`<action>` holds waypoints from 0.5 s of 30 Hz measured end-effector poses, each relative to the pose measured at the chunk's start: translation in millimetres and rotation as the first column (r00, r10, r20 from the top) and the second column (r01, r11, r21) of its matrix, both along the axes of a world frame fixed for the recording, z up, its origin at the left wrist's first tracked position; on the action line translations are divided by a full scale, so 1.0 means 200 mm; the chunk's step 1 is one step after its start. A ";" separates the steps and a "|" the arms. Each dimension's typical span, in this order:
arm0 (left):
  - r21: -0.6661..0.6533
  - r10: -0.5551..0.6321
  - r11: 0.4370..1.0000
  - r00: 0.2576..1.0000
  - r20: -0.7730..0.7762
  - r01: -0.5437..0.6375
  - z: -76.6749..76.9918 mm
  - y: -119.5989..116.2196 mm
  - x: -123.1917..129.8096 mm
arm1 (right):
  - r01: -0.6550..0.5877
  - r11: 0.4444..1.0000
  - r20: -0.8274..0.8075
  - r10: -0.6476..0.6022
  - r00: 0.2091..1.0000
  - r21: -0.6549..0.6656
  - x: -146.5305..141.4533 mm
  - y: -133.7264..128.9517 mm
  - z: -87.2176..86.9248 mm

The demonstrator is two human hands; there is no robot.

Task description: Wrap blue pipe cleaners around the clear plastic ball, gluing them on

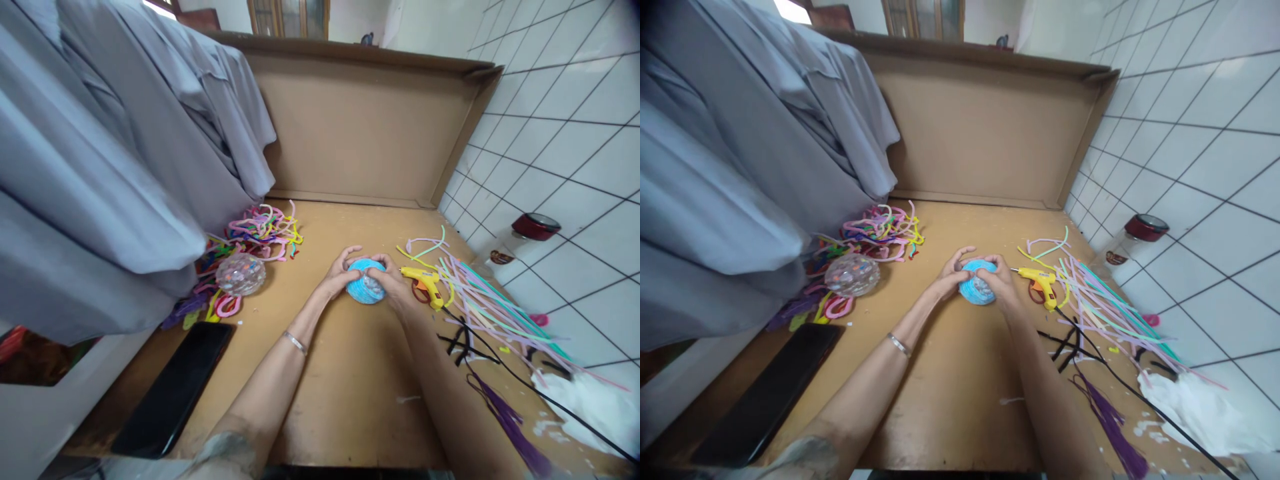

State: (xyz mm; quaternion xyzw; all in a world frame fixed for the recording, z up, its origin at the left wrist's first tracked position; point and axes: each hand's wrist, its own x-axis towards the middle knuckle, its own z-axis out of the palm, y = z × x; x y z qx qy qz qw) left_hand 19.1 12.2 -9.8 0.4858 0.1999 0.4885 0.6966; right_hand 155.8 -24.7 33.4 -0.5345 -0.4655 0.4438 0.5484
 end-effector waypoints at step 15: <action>-0.017 -0.015 1.000 1.000 0.015 0.016 0.02 -0.01 0.00 | 0.020 0.998 0.047 -0.023 0.999 0.060 0.01 0.01 -0.04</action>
